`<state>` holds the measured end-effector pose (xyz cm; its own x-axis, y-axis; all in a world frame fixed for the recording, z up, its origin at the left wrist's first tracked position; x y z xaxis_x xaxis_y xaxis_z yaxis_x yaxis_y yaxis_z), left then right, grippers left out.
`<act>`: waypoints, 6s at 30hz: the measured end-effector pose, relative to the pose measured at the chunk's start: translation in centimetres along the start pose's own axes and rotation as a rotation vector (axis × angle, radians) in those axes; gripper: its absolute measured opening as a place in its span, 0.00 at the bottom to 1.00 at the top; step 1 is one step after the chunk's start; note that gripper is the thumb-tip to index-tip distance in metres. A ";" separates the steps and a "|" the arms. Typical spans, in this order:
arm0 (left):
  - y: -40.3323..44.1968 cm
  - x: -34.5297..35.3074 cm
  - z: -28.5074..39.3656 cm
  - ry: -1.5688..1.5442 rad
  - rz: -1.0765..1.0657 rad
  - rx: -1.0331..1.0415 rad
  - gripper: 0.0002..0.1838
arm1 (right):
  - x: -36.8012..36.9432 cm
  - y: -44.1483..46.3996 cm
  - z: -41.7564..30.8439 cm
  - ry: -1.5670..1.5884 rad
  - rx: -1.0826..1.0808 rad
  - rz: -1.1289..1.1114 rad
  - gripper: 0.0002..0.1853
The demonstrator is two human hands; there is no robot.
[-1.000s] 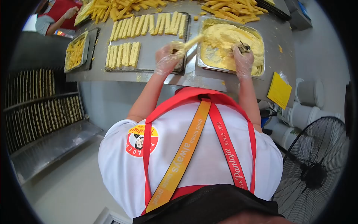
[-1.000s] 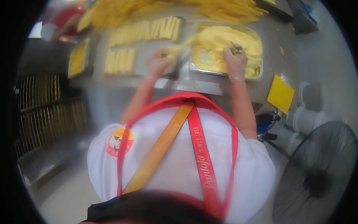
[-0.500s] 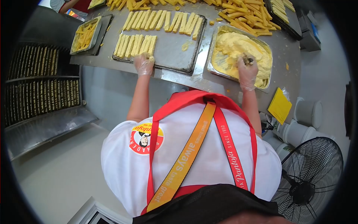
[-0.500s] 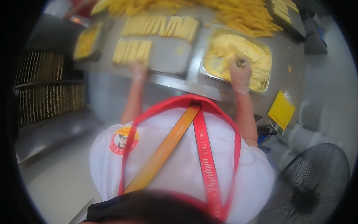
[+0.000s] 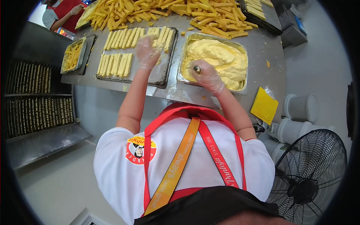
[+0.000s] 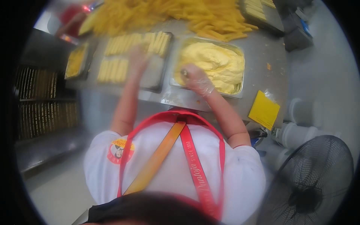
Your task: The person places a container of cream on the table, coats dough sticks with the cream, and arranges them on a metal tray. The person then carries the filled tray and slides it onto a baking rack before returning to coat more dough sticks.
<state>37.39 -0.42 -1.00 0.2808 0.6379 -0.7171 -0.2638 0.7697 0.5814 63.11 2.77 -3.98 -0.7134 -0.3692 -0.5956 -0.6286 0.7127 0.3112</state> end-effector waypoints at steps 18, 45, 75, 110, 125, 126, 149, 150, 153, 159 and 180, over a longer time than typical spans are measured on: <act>16.7 26.1 0.7 -0.056 -0.486 0.246 0.19 | -1.9 2.8 3.1 -0.118 0.546 0.361 0.08; -3.0 3.5 1.1 -0.803 -0.653 -0.281 0.18 | -2.0 0.4 -1.4 -0.004 0.145 -0.132 0.08; -6.3 3.8 4.5 -0.450 -0.432 -0.144 0.18 | -2.9 -0.4 -1.2 0.762 0.366 0.442 0.07; -16.7 0.1 -17.7 0.282 0.014 -0.224 0.16 | 0.3 -2.4 1.1 0.196 0.297 0.327 0.07; 9.6 21.0 1.4 -0.249 -0.425 0.150 0.22 | -0.4 0.6 1.8 0.176 0.348 -0.136 0.11; 10.4 22.1 2.6 -0.188 -0.528 0.093 0.22 | -0.6 0.7 3.3 0.224 0.496 -0.127 0.12; 3.5 6.2 2.3 -1.052 -0.602 -0.421 0.06 | -0.5 1.1 5.6 0.065 0.503 0.057 0.10; 1.9 4.9 2.4 -1.015 -0.619 -0.397 0.07 | -0.6 0.7 4.9 -0.083 0.395 0.099 0.09; -1.7 2.6 2.8 -0.898 -0.671 -0.431 0.12 | -1.5 0.8 1.6 -0.317 0.101 0.108 0.08; -5.6 2.8 2.7 -0.600 -0.436 -0.223 0.13 | -4.2 -0.2 2.6 0.057 0.491 -0.028 0.09; -6.3 4.7 4.2 -0.389 -0.461 -0.108 0.16 | -3.5 -0.2 2.7 0.544 0.509 0.417 0.07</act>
<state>44.20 -2.18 -6.39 0.6995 0.2178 -0.6807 -0.1212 0.9748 0.1873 66.59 5.49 -3.99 -0.9868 -0.1598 -0.0270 -0.1592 0.9870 -0.0223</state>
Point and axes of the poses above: each hand's wrist, its own y-axis towards the middle knuckle, its own x-axis out of the palm, z = x × y, the point moved 3 cm from there along y, towards the middle knuckle, and after that the axes turned 2 degrees about -y, right-handed, at the moved point
